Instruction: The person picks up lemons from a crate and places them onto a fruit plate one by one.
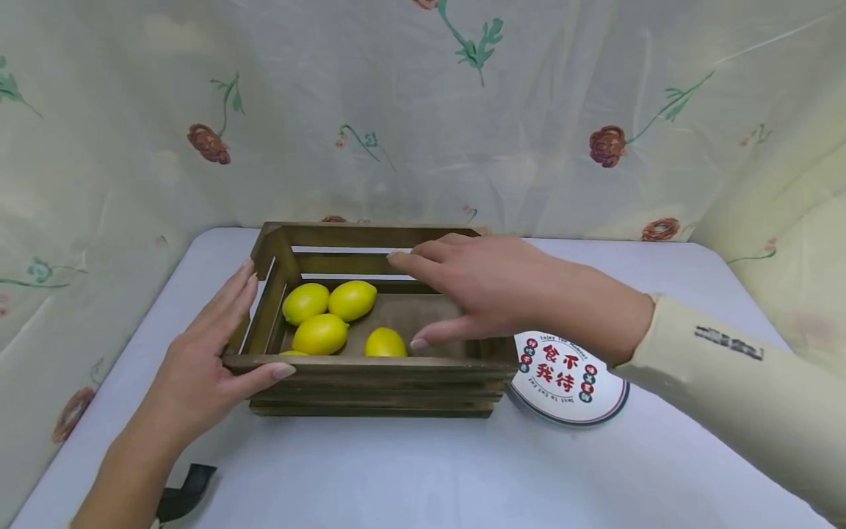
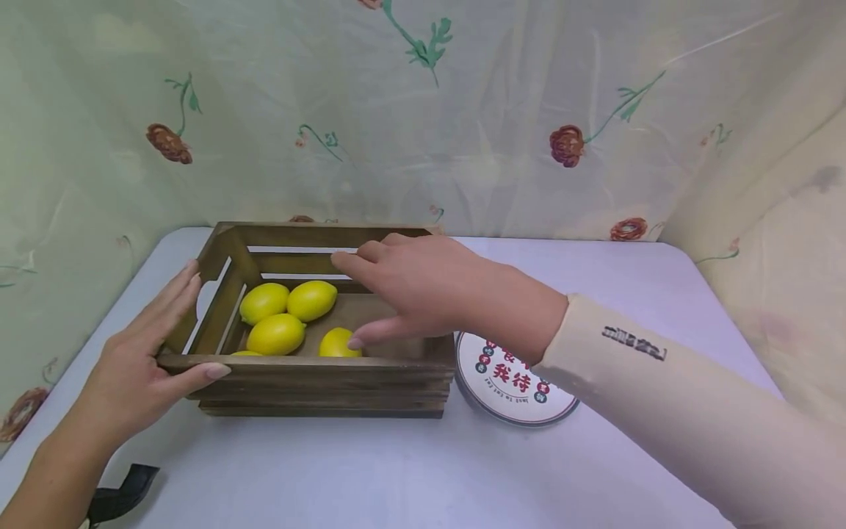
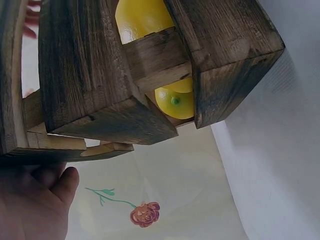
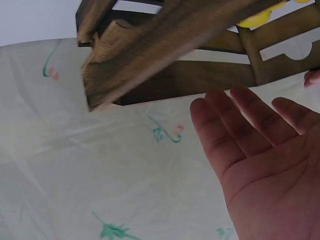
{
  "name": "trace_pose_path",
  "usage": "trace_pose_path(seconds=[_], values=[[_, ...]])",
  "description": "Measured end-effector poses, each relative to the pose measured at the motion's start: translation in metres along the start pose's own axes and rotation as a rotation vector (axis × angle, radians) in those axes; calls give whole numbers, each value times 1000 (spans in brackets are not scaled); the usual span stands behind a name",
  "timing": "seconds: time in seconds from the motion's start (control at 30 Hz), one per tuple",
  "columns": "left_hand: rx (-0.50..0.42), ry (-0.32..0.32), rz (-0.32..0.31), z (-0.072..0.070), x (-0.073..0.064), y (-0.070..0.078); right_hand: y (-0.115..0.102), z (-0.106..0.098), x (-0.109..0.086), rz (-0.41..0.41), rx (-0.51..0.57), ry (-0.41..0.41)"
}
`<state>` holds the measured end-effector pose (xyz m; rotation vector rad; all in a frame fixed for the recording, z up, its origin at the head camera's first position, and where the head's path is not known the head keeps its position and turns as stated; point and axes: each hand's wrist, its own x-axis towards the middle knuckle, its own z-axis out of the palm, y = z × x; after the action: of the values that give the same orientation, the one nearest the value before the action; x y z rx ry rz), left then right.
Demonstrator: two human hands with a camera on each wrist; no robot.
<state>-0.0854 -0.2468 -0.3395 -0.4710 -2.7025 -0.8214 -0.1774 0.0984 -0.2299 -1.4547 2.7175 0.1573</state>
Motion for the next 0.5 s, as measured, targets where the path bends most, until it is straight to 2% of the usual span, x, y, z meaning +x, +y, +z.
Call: trace_pose_path(seconds=[0.23, 0.5], values=[[-13, -4, -30, 0, 0, 2, -12, -7, 19, -61, -48, -39], [44, -26, -85, -4, 0, 5, -21, -10, 42, -58, -59, -116]])
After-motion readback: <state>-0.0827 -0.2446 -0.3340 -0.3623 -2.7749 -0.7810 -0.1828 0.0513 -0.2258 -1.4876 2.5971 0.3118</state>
